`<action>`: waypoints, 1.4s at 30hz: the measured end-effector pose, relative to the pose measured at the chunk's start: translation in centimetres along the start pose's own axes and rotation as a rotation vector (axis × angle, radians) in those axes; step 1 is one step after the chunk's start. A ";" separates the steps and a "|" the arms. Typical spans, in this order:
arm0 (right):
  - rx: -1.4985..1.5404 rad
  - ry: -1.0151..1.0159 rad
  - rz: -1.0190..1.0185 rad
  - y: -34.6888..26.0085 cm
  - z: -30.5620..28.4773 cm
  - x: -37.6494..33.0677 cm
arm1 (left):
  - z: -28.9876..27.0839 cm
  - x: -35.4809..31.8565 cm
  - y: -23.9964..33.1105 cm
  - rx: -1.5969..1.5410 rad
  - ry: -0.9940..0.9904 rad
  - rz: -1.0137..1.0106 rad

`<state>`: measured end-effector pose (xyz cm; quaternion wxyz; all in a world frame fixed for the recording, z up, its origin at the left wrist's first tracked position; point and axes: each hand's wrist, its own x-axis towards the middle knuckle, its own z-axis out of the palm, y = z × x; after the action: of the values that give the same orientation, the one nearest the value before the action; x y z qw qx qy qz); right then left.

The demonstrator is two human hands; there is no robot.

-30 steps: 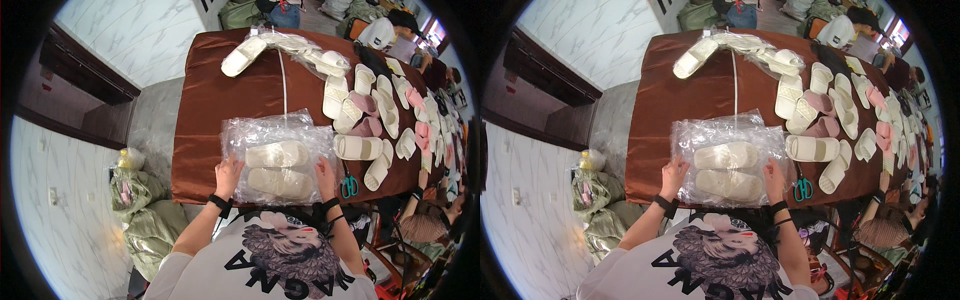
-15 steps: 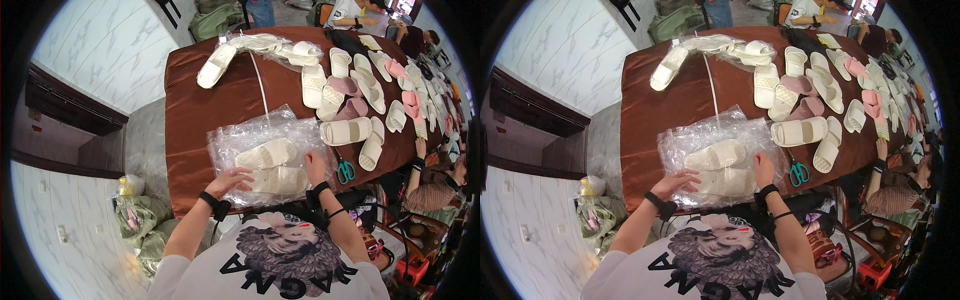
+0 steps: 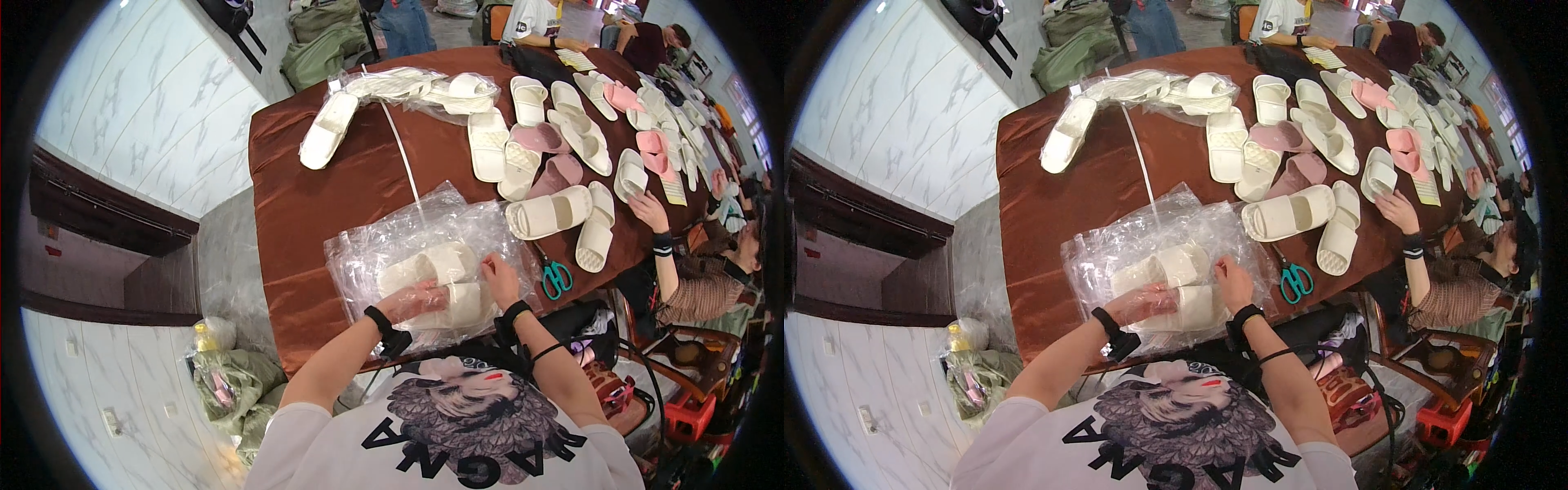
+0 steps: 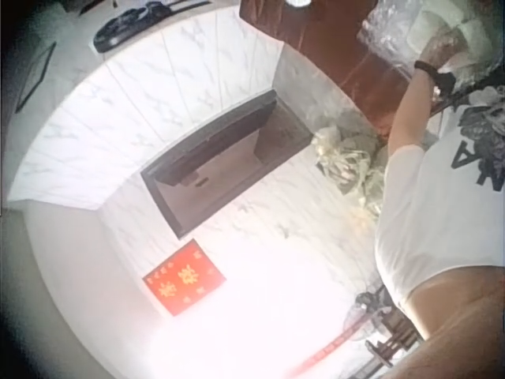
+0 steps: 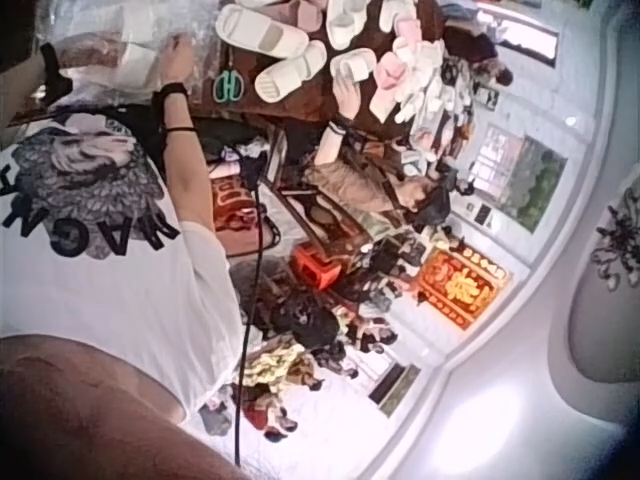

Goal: The person is trimming loose threads from white slippers and placing them into a plastic bag.

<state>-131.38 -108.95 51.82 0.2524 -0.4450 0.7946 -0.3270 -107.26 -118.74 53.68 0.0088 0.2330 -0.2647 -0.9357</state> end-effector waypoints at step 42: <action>-0.078 0.240 -0.232 5.1 -1.3 2.4 | -2.1 -3.8 -1.7 1.283 1.257 0.437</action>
<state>-136.18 -108.68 48.66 0.0986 -0.5011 0.7744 -0.3735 -102.77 -117.73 52.91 0.1964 0.6031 -0.7171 -0.2891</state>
